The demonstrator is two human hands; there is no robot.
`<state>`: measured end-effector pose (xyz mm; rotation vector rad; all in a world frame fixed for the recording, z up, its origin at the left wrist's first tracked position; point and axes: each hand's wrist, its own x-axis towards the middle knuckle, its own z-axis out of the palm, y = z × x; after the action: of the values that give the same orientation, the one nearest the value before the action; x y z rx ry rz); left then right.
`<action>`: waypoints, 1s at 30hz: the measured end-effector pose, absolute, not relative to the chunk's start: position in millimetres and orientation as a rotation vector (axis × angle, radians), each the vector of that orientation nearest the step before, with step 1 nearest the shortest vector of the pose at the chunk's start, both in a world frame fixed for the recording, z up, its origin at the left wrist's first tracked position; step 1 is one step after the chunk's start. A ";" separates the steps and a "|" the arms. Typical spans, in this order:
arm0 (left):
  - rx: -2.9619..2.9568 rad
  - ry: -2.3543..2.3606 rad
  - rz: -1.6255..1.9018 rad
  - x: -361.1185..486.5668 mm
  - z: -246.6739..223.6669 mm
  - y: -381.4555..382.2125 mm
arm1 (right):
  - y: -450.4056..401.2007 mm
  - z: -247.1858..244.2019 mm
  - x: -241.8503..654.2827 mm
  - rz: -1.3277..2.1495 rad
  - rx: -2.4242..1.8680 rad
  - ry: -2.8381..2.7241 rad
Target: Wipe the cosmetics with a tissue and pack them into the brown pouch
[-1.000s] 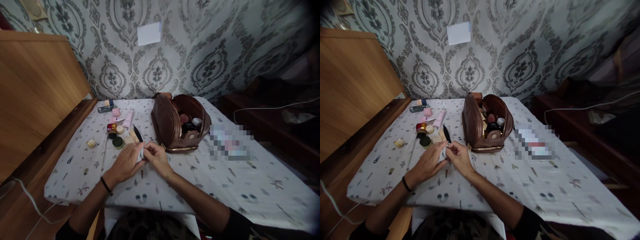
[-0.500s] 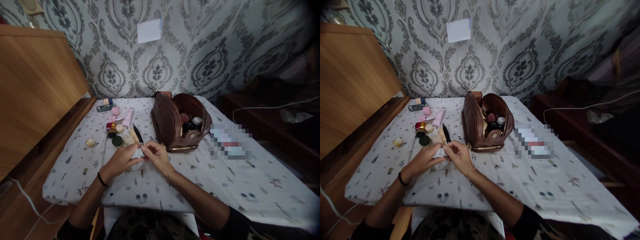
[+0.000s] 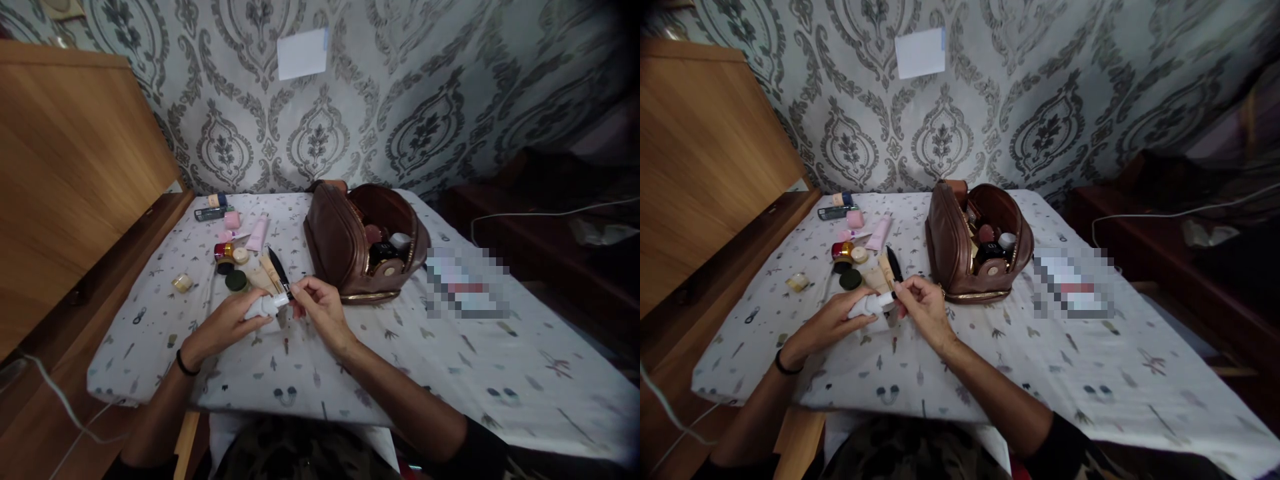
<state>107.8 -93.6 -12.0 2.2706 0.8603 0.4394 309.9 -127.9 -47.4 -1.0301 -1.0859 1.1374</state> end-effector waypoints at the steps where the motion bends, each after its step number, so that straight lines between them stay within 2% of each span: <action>1: 2.257 0.863 0.454 105.9 -11.5 -93.7 | -128.0 -47.5 310.3 1.131 -1.033 -1.096; 9: 2.088 0.915 0.458 92.5 -11.3 -94.9 | -131.6 -48.2 315.1 1.021 -0.976 -1.386; 17: 2.062 0.916 0.505 80.9 -6.3 -85.1 | -130.5 -44.1 315.9 1.083 -0.924 -1.268; 21: 1.871 1.032 0.711 68.9 -12.0 -80.3 | -126.4 -43.1 318.4 1.113 -0.927 -1.061; 26: 1.275 1.161 1.133 87.8 -28.8 -89.0 | -123.2 -43.6 317.4 1.222 -0.873 -0.822; 30: 1.101 1.059 1.131 134.9 -41.9 -112.8 | -127.7 -47.5 308.4 1.321 -0.837 -0.845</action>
<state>134.9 -112.8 -41.9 1.1011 1.0594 1.1312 308.4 -127.7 -47.5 -0.8374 -0.8446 1.3206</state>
